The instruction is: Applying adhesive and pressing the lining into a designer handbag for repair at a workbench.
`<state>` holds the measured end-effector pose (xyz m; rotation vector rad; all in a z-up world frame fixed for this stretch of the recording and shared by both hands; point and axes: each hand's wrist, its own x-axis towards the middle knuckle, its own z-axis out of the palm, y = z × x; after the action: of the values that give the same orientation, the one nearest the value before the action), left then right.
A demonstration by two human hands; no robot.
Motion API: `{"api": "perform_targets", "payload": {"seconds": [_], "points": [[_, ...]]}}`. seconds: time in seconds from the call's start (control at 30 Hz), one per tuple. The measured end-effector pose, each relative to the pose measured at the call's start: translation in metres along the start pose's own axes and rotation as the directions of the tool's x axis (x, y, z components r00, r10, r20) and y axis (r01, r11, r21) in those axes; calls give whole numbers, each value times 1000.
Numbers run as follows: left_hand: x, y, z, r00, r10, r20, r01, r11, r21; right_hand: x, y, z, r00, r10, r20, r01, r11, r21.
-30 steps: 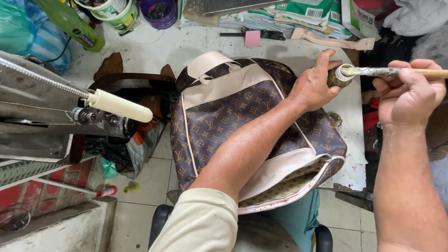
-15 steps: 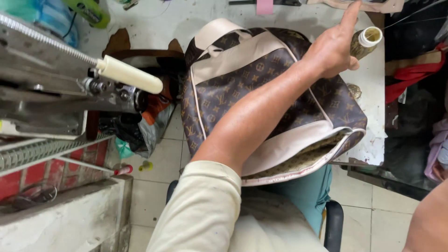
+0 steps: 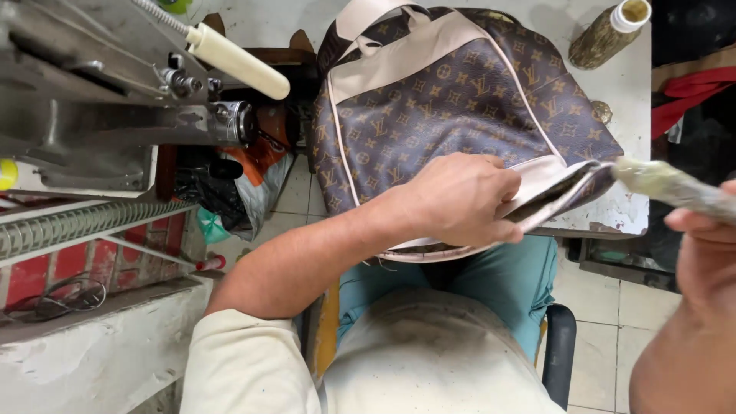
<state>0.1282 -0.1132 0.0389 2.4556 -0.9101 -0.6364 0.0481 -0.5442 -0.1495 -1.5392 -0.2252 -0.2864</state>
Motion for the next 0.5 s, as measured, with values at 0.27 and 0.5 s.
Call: {"api": "perform_targets", "payload": {"seconds": [0.27,0.5], "points": [[6,-27,12,960,34,-278,-73,989,-130,17,-77,90,999,43,12,-42,994,-106],[-2,-20,17,919,262,-295,-249,965,80,11,-66,51,998,17,66,-10,995,-104]]}}
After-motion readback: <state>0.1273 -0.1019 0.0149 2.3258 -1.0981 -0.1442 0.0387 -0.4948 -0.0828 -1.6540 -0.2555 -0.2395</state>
